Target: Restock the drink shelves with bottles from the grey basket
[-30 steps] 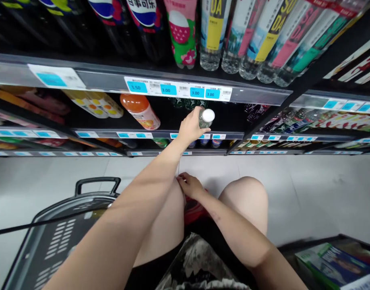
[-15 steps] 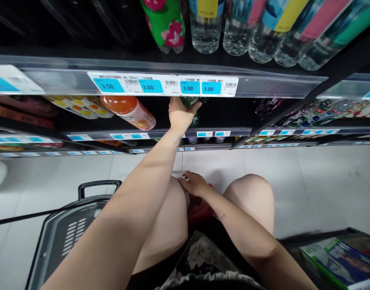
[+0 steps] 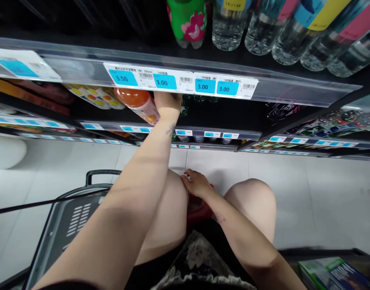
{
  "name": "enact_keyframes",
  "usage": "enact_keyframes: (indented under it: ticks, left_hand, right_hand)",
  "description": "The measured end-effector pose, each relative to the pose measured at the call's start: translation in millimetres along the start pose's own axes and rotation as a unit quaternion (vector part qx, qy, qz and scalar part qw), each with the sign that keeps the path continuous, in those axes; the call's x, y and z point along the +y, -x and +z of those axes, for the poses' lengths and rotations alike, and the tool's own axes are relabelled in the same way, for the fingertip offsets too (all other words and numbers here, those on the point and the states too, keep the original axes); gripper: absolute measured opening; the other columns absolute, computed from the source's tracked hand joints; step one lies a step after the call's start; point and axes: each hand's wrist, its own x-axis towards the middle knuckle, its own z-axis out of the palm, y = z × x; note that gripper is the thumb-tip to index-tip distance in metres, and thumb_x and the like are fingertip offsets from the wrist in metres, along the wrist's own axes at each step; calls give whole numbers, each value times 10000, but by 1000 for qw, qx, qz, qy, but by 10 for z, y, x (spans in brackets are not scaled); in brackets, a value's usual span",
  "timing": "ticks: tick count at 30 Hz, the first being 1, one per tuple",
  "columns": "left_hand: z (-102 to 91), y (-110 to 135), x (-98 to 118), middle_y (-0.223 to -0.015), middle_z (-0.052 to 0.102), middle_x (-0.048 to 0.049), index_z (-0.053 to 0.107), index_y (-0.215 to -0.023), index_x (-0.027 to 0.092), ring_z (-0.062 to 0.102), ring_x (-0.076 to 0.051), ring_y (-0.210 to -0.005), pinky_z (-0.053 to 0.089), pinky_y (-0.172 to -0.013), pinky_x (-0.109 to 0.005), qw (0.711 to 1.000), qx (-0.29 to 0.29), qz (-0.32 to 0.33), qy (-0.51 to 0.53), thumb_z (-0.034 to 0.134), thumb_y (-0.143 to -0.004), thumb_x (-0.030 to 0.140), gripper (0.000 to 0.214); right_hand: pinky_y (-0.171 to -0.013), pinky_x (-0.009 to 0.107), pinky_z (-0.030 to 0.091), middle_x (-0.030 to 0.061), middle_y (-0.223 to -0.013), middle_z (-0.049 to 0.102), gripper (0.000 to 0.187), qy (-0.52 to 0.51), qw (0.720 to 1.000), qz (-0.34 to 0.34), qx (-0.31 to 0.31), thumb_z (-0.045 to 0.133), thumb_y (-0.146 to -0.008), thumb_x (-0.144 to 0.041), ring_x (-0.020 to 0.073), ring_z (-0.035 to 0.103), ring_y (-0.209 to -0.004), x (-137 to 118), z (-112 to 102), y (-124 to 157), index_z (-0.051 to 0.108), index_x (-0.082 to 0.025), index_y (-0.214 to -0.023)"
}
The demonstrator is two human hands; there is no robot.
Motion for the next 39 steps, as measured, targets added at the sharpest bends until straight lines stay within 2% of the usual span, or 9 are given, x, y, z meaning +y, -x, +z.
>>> enact_keyframes:
  ticks: [5, 7, 13, 17, 20, 24, 29, 36, 39]
  left_hand:
    - [-45, 57, -141, -1293, 594, -129, 493, -1294, 157, 382, -324, -1398, 325, -1170, -482, 997, 75, -31, -2, 544, -920, 416, 458]
    - [1, 100, -188, -1349, 554, -172, 432, -1347, 141, 400, -367, -1392, 341, -1151, -511, 993, 106, -47, -22, 611, -867, 341, 550]
    - [130, 146, -303, -1312, 548, -302, 328, -1415, 35, 521, -443, -1265, 390, -1068, -565, 986, 83, -125, -68, 651, -846, 365, 732]
    - [144, 134, -313, -1321, 532, -309, 334, -1426, 30, 531, -449, -1244, 408, -1049, -568, 984, 103, -124, -77, 657, -835, 369, 753]
    - [152, 116, -314, -1361, 504, -306, 395, -1390, 71, 512, -447, -1263, 393, -1048, -587, 986, 104, -119, -56, 599, -863, 326, 620]
    - [166, 60, -337, -1398, 494, -273, 469, -1315, 81, 478, -388, -1325, 379, -1093, -509, 989, 95, -103, -57, 536, -892, 290, 477]
    - [170, 2, -362, -1284, 579, -276, 485, -1278, 18, 558, -385, -1229, 409, -1046, -517, 985, 85, -125, -85, 424, -914, 169, 398]
    - [187, -54, -441, -1118, 636, -282, 607, -1085, 15, 591, -422, -1166, 442, -997, -539, 980, 92, -139, -105, 376, -955, 224, 338]
    - [225, -127, -495, -1109, 643, -287, 587, -1136, 14, 576, -442, -1188, 429, -1006, -582, 986, 82, -130, -70, 392, -915, 164, 330]
  right_hand:
    - [-939, 368, 463, 124, -1259, 659, 407, 23, 1000, -14, 0, 418, -1019, -431, 280, 623, -1143, 13, 14, 20, 585, -172, -1284]
    - [-943, 370, 459, 131, -1256, 660, 412, 35, 999, -19, 0, 402, -1024, -432, 283, 616, -1159, 13, 34, 21, 589, -169, -1280]
    - [-921, 380, 464, 142, -1226, 673, 433, 51, 998, -21, -8, 351, -1038, -453, 286, 629, -1135, 11, 83, 9, 611, -168, -1235]
    - [-916, 375, 462, 141, -1228, 673, 437, 63, 998, -14, -14, 353, -1038, -468, 280, 635, -1121, 21, 75, -24, 615, -181, -1236]
    - [-928, 368, 456, 142, -1228, 673, 431, 66, 998, -11, -16, 371, -1037, -464, 277, 632, -1130, 46, 79, -66, 609, -178, -1256]
    - [-940, 361, 452, 144, -1227, 673, 411, 69, 997, -7, -30, 385, -1037, -434, 274, 627, -1147, 72, 95, -113, 610, -167, -1254]
    - [-933, 360, 456, 144, -1214, 678, 398, 81, 995, -12, -49, 350, -1051, -399, 272, 631, -1147, 69, 84, -145, 611, -161, -1235]
    - [-937, 348, 455, 131, -1211, 678, 354, 79, 996, -13, -31, 379, -1045, -397, 247, 623, -1154, 110, 83, -139, 599, -188, -1228]
    - [-933, 354, 453, 118, -1197, 684, 350, 83, 996, -15, -34, 361, -1050, -401, 248, 628, -1136, 142, 83, -124, 606, -204, -1204]
